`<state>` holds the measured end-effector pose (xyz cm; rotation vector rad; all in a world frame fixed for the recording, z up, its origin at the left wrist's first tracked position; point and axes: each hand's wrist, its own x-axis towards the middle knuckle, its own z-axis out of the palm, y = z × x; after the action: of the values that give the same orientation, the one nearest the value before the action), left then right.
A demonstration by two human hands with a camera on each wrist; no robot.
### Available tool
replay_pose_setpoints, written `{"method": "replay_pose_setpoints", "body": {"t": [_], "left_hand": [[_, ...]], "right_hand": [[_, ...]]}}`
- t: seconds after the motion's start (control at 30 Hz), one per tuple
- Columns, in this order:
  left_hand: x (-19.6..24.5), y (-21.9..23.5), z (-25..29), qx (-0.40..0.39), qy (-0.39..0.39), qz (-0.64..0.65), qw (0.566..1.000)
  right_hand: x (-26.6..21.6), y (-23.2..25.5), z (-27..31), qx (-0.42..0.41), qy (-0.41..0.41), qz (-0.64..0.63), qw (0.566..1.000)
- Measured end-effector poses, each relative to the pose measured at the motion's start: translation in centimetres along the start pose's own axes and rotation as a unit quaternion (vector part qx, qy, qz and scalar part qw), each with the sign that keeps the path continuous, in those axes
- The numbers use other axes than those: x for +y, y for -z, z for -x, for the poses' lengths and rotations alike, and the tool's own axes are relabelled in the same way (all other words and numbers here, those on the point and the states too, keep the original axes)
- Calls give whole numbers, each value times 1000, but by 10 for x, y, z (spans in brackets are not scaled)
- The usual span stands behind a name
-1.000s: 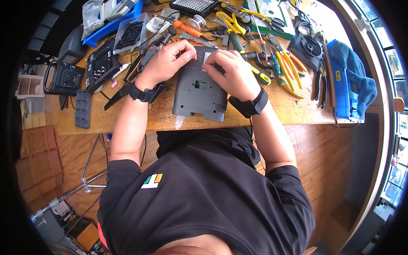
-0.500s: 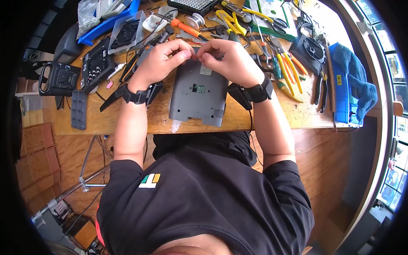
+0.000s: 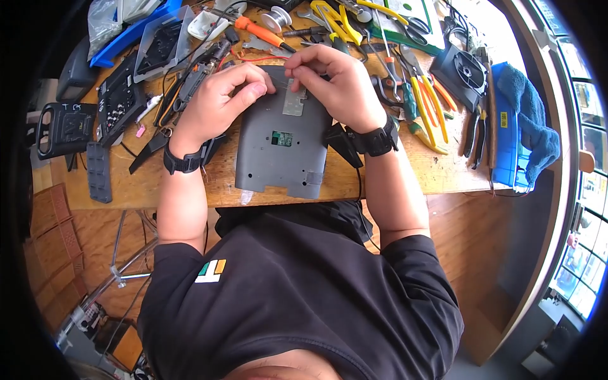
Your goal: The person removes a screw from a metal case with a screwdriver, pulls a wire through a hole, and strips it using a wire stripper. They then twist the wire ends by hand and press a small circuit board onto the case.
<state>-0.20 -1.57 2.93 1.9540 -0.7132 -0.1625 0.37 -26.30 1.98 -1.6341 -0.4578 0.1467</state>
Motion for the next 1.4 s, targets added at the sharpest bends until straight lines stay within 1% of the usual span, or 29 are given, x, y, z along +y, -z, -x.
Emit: {"method": "replay_pose_setpoints", "body": {"t": [0.07, 0.17, 0.37, 0.47, 0.57, 0.63, 0.67, 0.73, 0.83, 0.93, 1.07, 1.17, 1.27, 1.33, 1.4], "left_hand": [[1, -1, 0, 0, 3, -7, 1000], [1, -3, 0, 16, -27, -13, 999], [-1, -8, 1, 39, -58, 12, 997], [3, -8, -2, 61, -105, 8, 993], [-4, -8, -3, 81, -150, -31, 985], [-4, -8, -3, 82, -156, -31, 984], [-4, -8, -4, 83, -159, -31, 983], [-2, -8, -3, 77, -140, -27, 987], [-2, -9, -2, 80, -121, -16, 989], [-4, -10, -5, 98, -131, -16, 986], [-3, -13, -5, 111, -130, -21, 985], [-1, -15, -5, 117, -109, -7, 987], [-1, -16, -6, 123, -142, -27, 982], [-1, -17, -7, 119, -156, -32, 980], [-1, -17, -6, 114, -159, -31, 980]], "right_hand": [[3, 0, 0, 12, 3, -9, 1000], [5, 0, 1, 20, 7, -24, 999], [10, -2, 0, 16, 33, -58, 998], [11, -3, 0, 13, 35, -56, 998], [11, -4, 0, 18, 37, -23, 999], [11, -4, 0, 22, 40, 11, 999], [9, -4, 0, 16, 22, 23, 999], [1, -4, 2, 5, -14, 48, 999], [-6, -4, 3, 2, -24, 115, 993], [-12, -4, 2, -2, 28, 150, 988], [-11, -6, 2, -7, 50, 158, 986], [-14, -6, 2, -9, 57, 180, 982], [-15, -6, 2, -3, 60, 186, 981], [-11, -6, 2, 4, 60, 173, 983], [-7, -5, 1, 1, 78, 168, 983]]}}
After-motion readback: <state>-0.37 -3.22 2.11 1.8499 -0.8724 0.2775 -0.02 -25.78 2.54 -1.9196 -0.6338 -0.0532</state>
